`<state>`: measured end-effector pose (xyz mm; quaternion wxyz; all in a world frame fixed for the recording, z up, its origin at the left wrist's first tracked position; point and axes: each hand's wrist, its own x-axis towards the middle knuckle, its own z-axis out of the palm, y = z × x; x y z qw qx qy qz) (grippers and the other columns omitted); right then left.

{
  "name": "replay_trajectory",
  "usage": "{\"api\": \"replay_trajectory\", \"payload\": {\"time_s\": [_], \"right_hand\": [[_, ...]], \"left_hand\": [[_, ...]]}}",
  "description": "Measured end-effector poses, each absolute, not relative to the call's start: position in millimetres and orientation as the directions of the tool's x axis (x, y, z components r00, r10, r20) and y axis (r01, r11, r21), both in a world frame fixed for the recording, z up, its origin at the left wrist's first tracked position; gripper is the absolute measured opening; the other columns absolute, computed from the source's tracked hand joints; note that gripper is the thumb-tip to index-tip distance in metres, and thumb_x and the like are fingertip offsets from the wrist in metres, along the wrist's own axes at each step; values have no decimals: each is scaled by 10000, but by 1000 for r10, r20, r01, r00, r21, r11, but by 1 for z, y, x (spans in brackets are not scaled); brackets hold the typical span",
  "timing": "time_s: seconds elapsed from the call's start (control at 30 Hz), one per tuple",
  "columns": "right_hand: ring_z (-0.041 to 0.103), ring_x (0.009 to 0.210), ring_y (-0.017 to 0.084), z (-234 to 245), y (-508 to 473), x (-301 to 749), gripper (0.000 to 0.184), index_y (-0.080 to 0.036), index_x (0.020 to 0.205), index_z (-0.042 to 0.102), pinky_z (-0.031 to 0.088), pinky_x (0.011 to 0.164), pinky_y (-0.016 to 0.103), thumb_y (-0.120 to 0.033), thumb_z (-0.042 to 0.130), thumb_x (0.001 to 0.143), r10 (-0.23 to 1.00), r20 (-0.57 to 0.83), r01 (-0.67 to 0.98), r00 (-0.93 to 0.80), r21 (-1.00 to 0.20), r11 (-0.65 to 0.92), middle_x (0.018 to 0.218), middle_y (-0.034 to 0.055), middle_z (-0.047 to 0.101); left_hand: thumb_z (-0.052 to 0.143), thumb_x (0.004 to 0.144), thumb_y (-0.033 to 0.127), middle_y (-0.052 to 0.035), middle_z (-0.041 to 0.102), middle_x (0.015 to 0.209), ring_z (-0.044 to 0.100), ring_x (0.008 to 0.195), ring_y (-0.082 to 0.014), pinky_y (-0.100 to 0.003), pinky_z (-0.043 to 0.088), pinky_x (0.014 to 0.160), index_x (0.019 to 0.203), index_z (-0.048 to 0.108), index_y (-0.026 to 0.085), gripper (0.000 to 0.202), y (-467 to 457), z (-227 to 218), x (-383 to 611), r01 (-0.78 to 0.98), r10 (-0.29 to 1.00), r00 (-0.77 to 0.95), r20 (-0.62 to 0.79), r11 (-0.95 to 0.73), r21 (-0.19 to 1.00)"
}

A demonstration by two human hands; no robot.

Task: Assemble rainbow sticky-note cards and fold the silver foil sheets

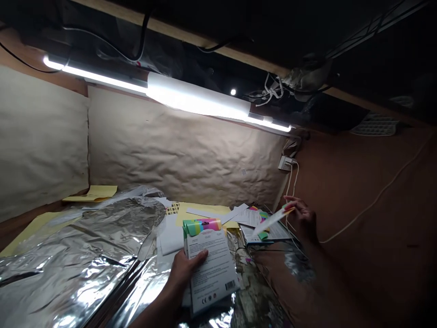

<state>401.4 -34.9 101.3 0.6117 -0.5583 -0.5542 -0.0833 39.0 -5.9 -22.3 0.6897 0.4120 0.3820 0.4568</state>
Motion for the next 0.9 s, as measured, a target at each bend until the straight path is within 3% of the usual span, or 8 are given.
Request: {"api": "replay_trajectory", "payload": {"time_s": [0.1, 0.23, 0.37, 0.47, 0.53, 0.67, 0.77, 0.9], "right_hand": [[603, 999, 324, 103, -39, 374, 270, -226, 586, 508, 451, 803, 409, -455, 530, 727, 702, 621, 349, 349, -781, 518, 1078, 134, 677], [581, 1055, 354, 82, -25, 321, 461, -240, 575, 534, 448, 843, 450, -690, 515, 674, 849, 486, 165, 209, -873, 459, 994, 135, 693], [626, 1001, 322, 62, -10, 269, 362, -204, 649, 646, 483, 830, 419, -562, 604, 691, 907, 383, 84, 174, -924, 374, 997, 128, 707], [657, 936, 315, 59, 1, 250, 242, -178, 683, 685, 511, 804, 411, -417, 708, 645, 935, 310, 22, 172, -950, 311, 978, 128, 720], [663, 921, 308, 61, 7, 252, 277, -178, 802, 716, 521, 795, 411, -376, 758, 612, 934, 287, 0, 213, -956, 294, 980, 118, 722], [645, 1014, 280, 55, -1, 268, 469, -237, 1011, 686, 519, 850, 409, -553, 715, 666, 899, 245, -70, 363, -955, 289, 1086, 94, 695], [662, 1011, 303, 34, -30, 264, 579, -261, 1084, 670, 532, 829, 455, -724, 571, 752, 950, 133, -180, 284, -965, 189, 1109, 112, 691], [640, 1009, 364, 8, -65, 240, 595, -257, 1136, 685, 513, 846, 481, -602, 760, 658, 958, 256, -52, 132, -963, 264, 1025, 112, 719]], "left_hand": [[879, 622, 428, -198, 755, 977, 741, 838, -340, -447, 611, 770, 1041, 678, 85, 578, -7, -21, 39, -328, 917, 368, -155, 284, 901], [879, 573, 517, -199, 760, 939, 736, 855, -359, -443, 602, 780, 1011, 683, 78, 651, -6, -22, 41, -314, 883, 444, -151, 311, 897], [879, 504, 590, -217, 751, 976, 714, 934, -388, -458, 577, 842, 982, 698, 79, 722, -7, -22, 41, -279, 884, 461, -85, 235, 931], [931, 448, 502, -220, 741, 1023, 698, 981, -396, -481, 553, 894, 1010, 694, 81, 741, -13, -15, 39, -334, 845, 534, -35, 249, 909], [943, 461, 437, -224, 737, 1034, 696, 991, -391, -490, 531, 932, 1011, 695, 74, 704, -18, -9, 38, -376, 817, 576, -14, 280, 883], [925, 507, 416, -225, 738, 1021, 708, 940, -387, -505, 548, 890, 1002, 697, 64, 649, -21, 3, 33, -413, 862, 506, 17, 224, 883], [871, 611, 405, -179, 745, 1017, 712, 924, -343, -445, 577, 829, 1002, 689, 92, 533, -20, 9, 31, -358, 932, 351, 85, 50, 933], [844, 649, 317, -94, 739, 949, 690, 887, -284, -333, 564, 737, 991, 656, 144, 427, -23, 22, 29, -251, 885, 328, 330, -255, 934]]}}
